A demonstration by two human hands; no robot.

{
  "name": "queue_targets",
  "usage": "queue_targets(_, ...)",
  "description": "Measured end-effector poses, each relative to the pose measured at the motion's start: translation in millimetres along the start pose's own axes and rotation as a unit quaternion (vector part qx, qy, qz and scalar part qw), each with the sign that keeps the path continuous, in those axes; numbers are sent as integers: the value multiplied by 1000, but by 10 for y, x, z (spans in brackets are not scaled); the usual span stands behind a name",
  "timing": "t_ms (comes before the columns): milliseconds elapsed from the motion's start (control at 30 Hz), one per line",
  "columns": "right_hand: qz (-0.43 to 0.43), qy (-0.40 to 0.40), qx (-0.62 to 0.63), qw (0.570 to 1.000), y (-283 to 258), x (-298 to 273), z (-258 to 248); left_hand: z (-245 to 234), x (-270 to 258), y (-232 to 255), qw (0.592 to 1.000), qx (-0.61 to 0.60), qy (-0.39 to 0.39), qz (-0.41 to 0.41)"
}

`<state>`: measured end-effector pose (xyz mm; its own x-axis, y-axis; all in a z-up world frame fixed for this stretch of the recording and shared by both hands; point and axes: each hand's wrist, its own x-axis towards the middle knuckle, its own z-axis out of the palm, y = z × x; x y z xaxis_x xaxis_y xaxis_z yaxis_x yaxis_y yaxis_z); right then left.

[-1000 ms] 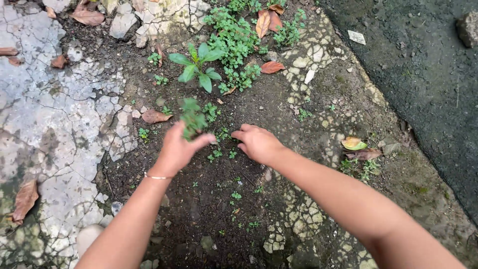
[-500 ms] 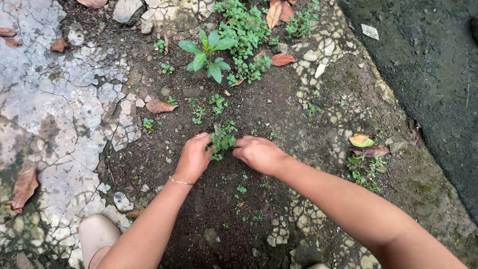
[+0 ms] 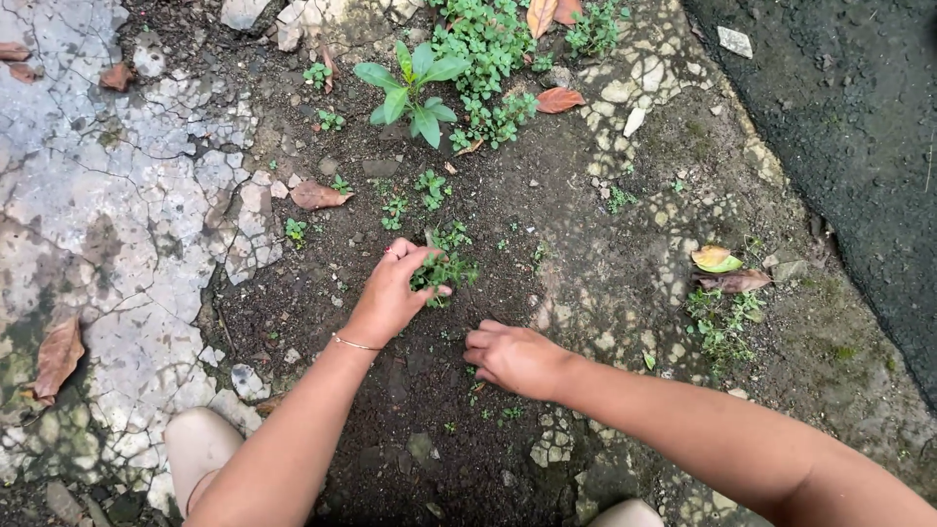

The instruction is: The person is pulling out weeds from the ground in a garden.

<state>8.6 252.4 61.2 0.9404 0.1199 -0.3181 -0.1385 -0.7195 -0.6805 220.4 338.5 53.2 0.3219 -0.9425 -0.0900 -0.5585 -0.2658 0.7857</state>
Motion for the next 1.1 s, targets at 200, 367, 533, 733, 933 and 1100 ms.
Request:
queue_targets(200,39,106,-26,993,519,-33,234,264,-50,-542,994,64,56,66)
queue_targets(367,92,172,47,980,557,-230,-103,121,-29,-394,995,-12,87,41)
queue_targets(533,97,71,89,989,455,-372,-19,91,-50,-316,999,-5,15,37)
queue_targets(733,71,13,-8,997,478,-413,60,172,-127,-309,1000,9,2,25)
queue_targets(933,133,127,-40,982,737,-315,-212,246,-133,-468,998,38,28,33)
queue_targets(1100,113,277,-95,949,868,-258,-447,207,-95,-557,996,75,44,31)
